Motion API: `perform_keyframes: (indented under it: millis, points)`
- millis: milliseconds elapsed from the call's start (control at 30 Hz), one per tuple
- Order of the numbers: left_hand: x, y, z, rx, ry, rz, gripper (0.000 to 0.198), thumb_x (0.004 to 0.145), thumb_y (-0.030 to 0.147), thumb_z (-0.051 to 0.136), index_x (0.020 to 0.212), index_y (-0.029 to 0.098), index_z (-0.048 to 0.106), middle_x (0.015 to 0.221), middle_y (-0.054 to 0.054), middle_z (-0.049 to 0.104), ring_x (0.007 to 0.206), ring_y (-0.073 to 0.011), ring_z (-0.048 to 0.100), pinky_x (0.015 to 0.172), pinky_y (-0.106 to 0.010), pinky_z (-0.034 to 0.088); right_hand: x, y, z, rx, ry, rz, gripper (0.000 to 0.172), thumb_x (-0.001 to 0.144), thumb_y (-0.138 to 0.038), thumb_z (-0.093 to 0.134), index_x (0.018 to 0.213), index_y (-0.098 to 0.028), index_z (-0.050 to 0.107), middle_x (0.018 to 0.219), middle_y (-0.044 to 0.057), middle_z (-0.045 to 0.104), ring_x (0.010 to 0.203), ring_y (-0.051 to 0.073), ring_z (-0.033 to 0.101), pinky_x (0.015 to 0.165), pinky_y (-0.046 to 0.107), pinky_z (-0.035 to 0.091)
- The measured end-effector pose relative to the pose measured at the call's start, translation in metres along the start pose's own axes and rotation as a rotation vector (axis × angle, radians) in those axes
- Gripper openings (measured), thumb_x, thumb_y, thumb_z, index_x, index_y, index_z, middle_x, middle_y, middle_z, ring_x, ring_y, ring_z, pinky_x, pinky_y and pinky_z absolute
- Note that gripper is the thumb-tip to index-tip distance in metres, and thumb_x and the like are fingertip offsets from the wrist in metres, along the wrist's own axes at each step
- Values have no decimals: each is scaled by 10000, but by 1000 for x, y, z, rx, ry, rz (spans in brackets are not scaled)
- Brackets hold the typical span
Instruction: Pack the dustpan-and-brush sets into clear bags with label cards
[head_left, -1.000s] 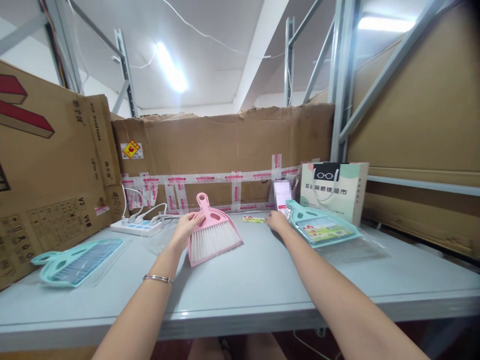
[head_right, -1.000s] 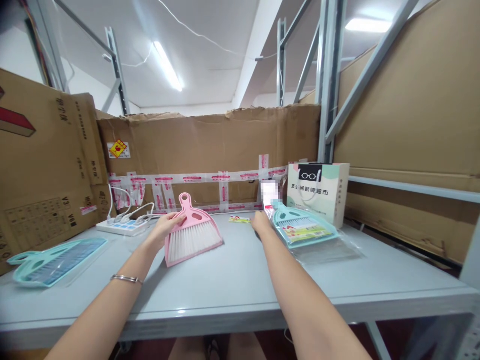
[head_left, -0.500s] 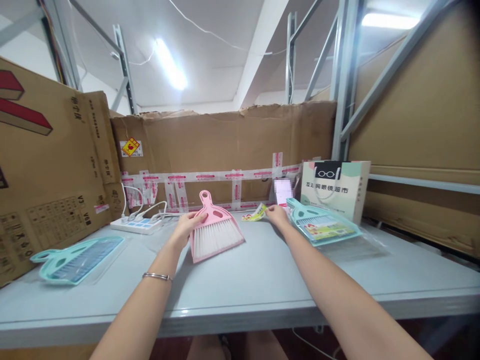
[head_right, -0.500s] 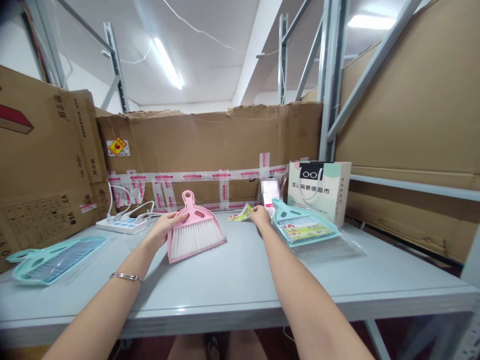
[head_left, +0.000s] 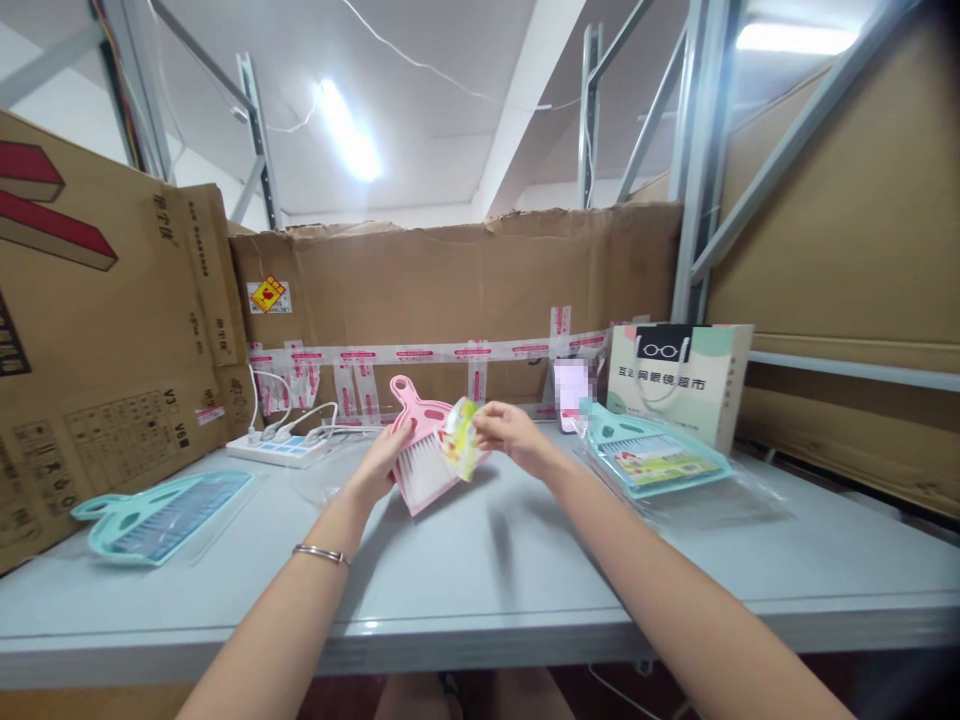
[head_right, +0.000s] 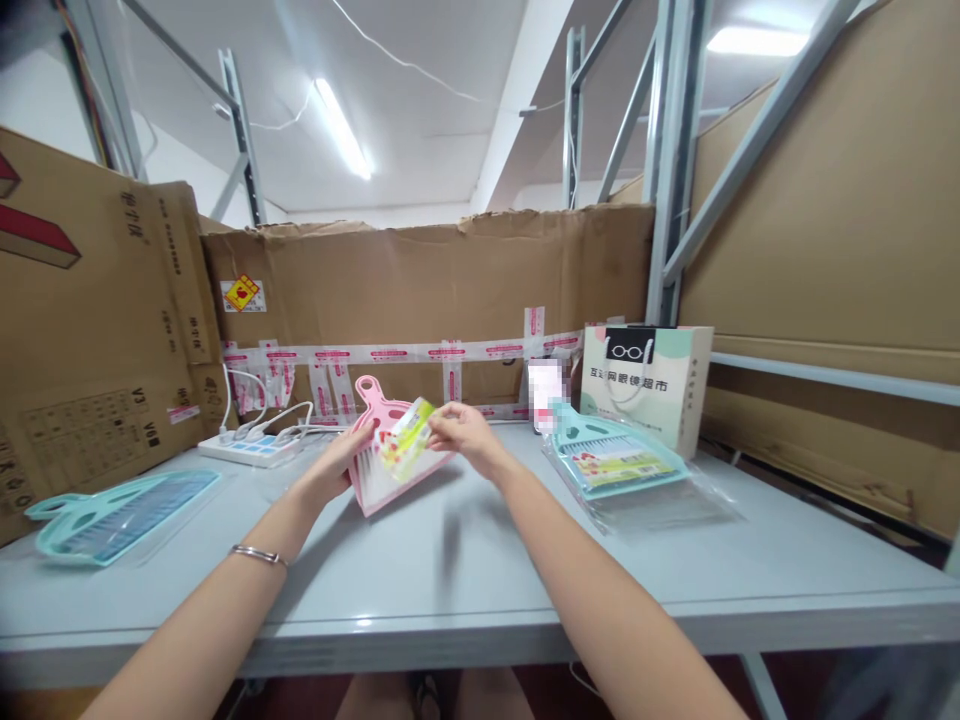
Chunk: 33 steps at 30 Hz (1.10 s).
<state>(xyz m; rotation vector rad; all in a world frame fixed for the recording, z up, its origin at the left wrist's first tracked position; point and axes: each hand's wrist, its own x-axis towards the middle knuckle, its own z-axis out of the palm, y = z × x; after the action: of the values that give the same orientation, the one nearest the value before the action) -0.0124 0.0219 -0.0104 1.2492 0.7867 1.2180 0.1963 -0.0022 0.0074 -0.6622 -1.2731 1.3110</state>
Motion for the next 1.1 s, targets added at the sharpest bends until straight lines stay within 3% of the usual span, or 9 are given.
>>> perform_keyframes:
  millis: [133,300,533,667,733,800,867,1000,1100]
  points:
    - [-1,4,9,-91,-1,51,430,687,416,687,1020,156,607,1007,-96,682,858,-219,651,760,-311,521,8,23,17,-151,157,28,229,637,-147,698,624,-171,471,460,-21,615,449,118,620,477,202,531]
    - [-10,13,17,-24,32,51,468,641,348,737,1052,169,599,1007,-91,684,858,-216,656,757,-311,528,13,30,12,-177,333,-73,214,653,-140,655,626,-190,448,472,-39,608,462,121,626,492,211,530]
    - [-8,9,15,105,-38,158,565,533,194,789,1063,168,595,1011,-89,684,926,-246,642,832,-338,508,17,37,6,-278,348,-130,255,617,-303,671,689,-206,446,551,-42,581,502,133,589,511,272,503]
    - [-6,10,14,44,36,213,599,519,199,794,1076,179,574,1022,-79,680,933,-248,639,824,-336,515,13,35,5,-270,617,-219,450,527,-359,741,843,-220,452,747,-25,586,698,135,576,629,260,487]
    - [-7,10,17,-1,55,231,621,525,217,792,1099,184,555,1042,-79,673,934,-247,637,819,-338,517,9,34,9,-128,524,-78,486,539,-386,747,895,-212,467,824,6,615,754,144,587,668,265,485]
    - [-8,9,22,-16,45,227,645,523,229,795,1113,179,539,1064,-90,663,941,-253,631,817,-344,516,4,34,17,67,240,76,433,594,-386,725,922,-198,515,867,30,653,767,154,613,688,280,496]
    - [-10,8,27,-3,17,213,670,512,240,802,1117,168,524,1089,-107,648,955,-261,621,820,-350,511,1,36,25,217,67,133,348,627,-306,714,919,-187,566,871,31,682,771,157,636,709,285,510]
    - [-6,11,21,175,44,189,613,580,399,754,1089,155,516,1112,-132,622,982,-261,600,833,-368,484,3,35,27,278,178,131,238,624,-128,682,851,-163,618,775,17,707,695,149,656,646,257,531]
    - [-1,14,-5,487,281,151,533,680,543,611,1022,144,525,1166,-175,578,1092,-288,535,877,-394,431,7,33,16,280,293,127,194,632,-84,657,809,-155,624,714,16,706,641,152,657,583,247,534]
